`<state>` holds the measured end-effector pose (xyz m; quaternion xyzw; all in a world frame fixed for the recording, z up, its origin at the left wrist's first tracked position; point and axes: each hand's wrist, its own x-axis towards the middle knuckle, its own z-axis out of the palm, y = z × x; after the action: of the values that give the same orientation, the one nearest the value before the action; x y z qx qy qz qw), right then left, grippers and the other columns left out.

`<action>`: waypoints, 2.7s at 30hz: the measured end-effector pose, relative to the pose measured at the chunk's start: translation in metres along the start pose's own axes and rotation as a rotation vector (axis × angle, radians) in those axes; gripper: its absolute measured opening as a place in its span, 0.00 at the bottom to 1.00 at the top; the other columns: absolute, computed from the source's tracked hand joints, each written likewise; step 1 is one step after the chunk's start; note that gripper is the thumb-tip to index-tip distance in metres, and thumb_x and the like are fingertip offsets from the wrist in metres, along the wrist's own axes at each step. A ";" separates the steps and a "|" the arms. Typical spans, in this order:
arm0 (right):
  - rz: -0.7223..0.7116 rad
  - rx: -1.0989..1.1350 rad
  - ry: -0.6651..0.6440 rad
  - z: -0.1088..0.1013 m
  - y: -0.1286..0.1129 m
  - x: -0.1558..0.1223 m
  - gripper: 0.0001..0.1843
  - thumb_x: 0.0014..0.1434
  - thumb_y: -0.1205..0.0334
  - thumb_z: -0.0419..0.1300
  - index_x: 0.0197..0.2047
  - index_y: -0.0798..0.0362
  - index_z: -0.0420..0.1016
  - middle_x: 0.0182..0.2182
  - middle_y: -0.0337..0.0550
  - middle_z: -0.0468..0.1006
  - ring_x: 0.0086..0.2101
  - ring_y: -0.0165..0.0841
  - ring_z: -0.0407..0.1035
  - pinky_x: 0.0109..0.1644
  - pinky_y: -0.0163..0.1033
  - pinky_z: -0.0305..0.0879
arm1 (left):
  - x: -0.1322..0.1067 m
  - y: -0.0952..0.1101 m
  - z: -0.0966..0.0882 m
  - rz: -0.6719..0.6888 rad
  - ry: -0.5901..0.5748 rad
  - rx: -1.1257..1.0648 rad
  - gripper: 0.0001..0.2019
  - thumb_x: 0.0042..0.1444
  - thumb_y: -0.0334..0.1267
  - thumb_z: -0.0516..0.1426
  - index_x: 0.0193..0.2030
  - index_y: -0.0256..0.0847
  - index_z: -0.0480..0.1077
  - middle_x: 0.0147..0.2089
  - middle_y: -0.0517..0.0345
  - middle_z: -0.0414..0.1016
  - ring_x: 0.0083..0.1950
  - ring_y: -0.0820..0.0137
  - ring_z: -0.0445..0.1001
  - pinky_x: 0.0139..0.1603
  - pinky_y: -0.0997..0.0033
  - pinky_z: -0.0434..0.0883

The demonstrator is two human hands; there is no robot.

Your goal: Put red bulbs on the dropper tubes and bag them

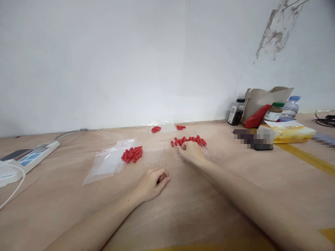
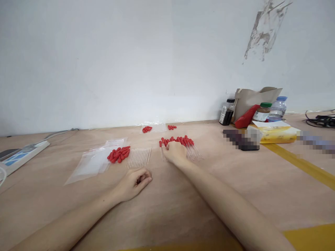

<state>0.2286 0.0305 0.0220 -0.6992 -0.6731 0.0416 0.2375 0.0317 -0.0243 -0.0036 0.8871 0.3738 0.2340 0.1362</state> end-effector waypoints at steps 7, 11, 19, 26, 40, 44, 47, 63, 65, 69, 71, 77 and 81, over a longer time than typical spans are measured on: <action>0.057 -0.120 -0.015 0.028 -0.015 0.018 0.18 0.56 0.55 0.47 0.37 0.56 0.74 0.34 0.52 0.76 0.37 0.40 0.70 0.37 0.40 0.58 | 0.000 -0.002 -0.002 -0.013 -0.017 -0.015 0.06 0.55 0.36 0.50 0.31 0.39 0.66 0.21 0.65 0.59 0.24 0.75 0.61 0.26 0.77 0.58; 0.047 -0.139 -0.021 0.032 -0.011 0.019 0.19 0.55 0.54 0.48 0.37 0.57 0.74 0.35 0.53 0.76 0.38 0.42 0.70 0.38 0.42 0.57 | 0.000 -0.002 -0.003 -0.011 -0.024 -0.017 0.06 0.55 0.36 0.51 0.31 0.39 0.67 0.21 0.65 0.59 0.24 0.75 0.61 0.26 0.78 0.58; -0.078 -0.112 0.020 0.030 -0.016 0.009 0.19 0.56 0.52 0.48 0.33 0.56 0.73 0.32 0.50 0.76 0.38 0.39 0.69 0.42 0.42 0.55 | 0.002 -0.009 -0.004 -0.034 0.117 0.076 0.08 0.56 0.39 0.51 0.30 0.40 0.68 0.25 0.61 0.65 0.28 0.73 0.64 0.30 0.75 0.62; -0.136 0.096 -0.111 0.039 -0.042 0.002 0.15 0.54 0.59 0.53 0.41 0.59 0.70 0.36 0.53 0.75 0.41 0.36 0.68 0.40 0.35 0.60 | 0.012 -0.091 -0.058 -0.491 0.495 0.440 0.14 0.57 0.44 0.48 0.44 0.46 0.71 0.49 0.53 0.67 0.52 0.60 0.63 0.52 0.60 0.59; -0.083 0.064 -0.208 0.049 -0.064 0.011 0.14 0.48 0.67 0.55 0.38 0.62 0.75 0.36 0.59 0.76 0.38 0.39 0.71 0.37 0.36 0.64 | 0.034 -0.112 -0.040 -0.513 0.204 0.370 0.18 0.55 0.51 0.48 0.48 0.51 0.69 0.49 0.56 0.68 0.53 0.60 0.63 0.53 0.59 0.58; -0.053 0.060 -0.206 0.046 -0.056 0.017 0.15 0.46 0.67 0.56 0.39 0.63 0.74 0.37 0.60 0.75 0.38 0.41 0.71 0.37 0.36 0.65 | 0.042 -0.098 -0.030 -0.545 0.257 0.337 0.16 0.54 0.46 0.51 0.47 0.48 0.70 0.47 0.54 0.69 0.51 0.60 0.65 0.49 0.61 0.62; -0.028 0.059 -0.199 0.041 -0.047 0.019 0.15 0.46 0.68 0.57 0.39 0.64 0.74 0.37 0.60 0.75 0.38 0.42 0.71 0.36 0.36 0.65 | 0.050 -0.083 -0.018 -0.570 0.302 0.298 0.14 0.53 0.42 0.52 0.45 0.46 0.71 0.46 0.55 0.70 0.49 0.62 0.67 0.48 0.65 0.63; 0.035 0.088 -0.155 0.033 -0.041 0.019 0.12 0.47 0.69 0.57 0.37 0.62 0.73 0.35 0.57 0.75 0.35 0.38 0.71 0.33 0.35 0.63 | 0.055 -0.080 -0.015 -0.349 0.305 0.187 0.14 0.53 0.46 0.53 0.41 0.45 0.73 0.45 0.55 0.69 0.48 0.65 0.67 0.52 0.66 0.61; 0.021 0.095 -0.134 0.028 -0.041 0.020 0.11 0.47 0.69 0.56 0.35 0.62 0.73 0.34 0.57 0.75 0.35 0.38 0.70 0.33 0.35 0.62 | 0.050 -0.083 -0.020 -0.290 0.298 0.167 0.17 0.52 0.48 0.53 0.45 0.44 0.72 0.49 0.54 0.67 0.51 0.64 0.65 0.55 0.66 0.59; -0.046 0.112 -0.096 0.011 -0.034 0.016 0.09 0.49 0.68 0.52 0.29 0.59 0.74 0.29 0.51 0.76 0.32 0.35 0.69 0.32 0.34 0.59 | 0.045 -0.089 -0.034 -0.213 0.258 0.106 0.17 0.53 0.48 0.52 0.45 0.42 0.71 0.48 0.54 0.69 0.50 0.66 0.67 0.52 0.68 0.63; -0.108 0.151 -0.099 0.002 -0.026 0.008 0.10 0.49 0.68 0.51 0.26 0.58 0.73 0.24 0.47 0.74 0.29 0.33 0.68 0.30 0.33 0.57 | 0.043 -0.094 -0.042 -0.208 0.239 0.077 0.16 0.54 0.46 0.51 0.42 0.41 0.72 0.44 0.55 0.72 0.46 0.67 0.69 0.48 0.69 0.65; -0.227 0.416 -0.063 -0.002 0.015 -0.031 0.15 0.48 0.67 0.52 0.39 0.57 0.73 0.21 0.39 0.71 0.21 0.27 0.63 0.25 0.31 0.55 | 0.040 -0.103 -0.059 -0.211 0.190 0.046 0.14 0.54 0.46 0.50 0.38 0.41 0.72 0.41 0.56 0.74 0.43 0.67 0.70 0.45 0.68 0.66; -0.228 0.524 -0.001 0.011 0.038 -0.049 0.16 0.49 0.66 0.52 0.42 0.57 0.71 0.21 0.38 0.70 0.21 0.27 0.63 0.26 0.32 0.58 | 0.049 -0.096 -0.061 -0.204 0.149 0.071 0.13 0.52 0.44 0.52 0.39 0.41 0.73 0.41 0.55 0.73 0.44 0.66 0.69 0.48 0.67 0.64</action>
<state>0.2547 -0.0126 -0.0151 -0.5338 -0.7138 0.1875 0.4127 -0.0271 0.0811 0.0241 0.8291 0.4791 0.2705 0.0995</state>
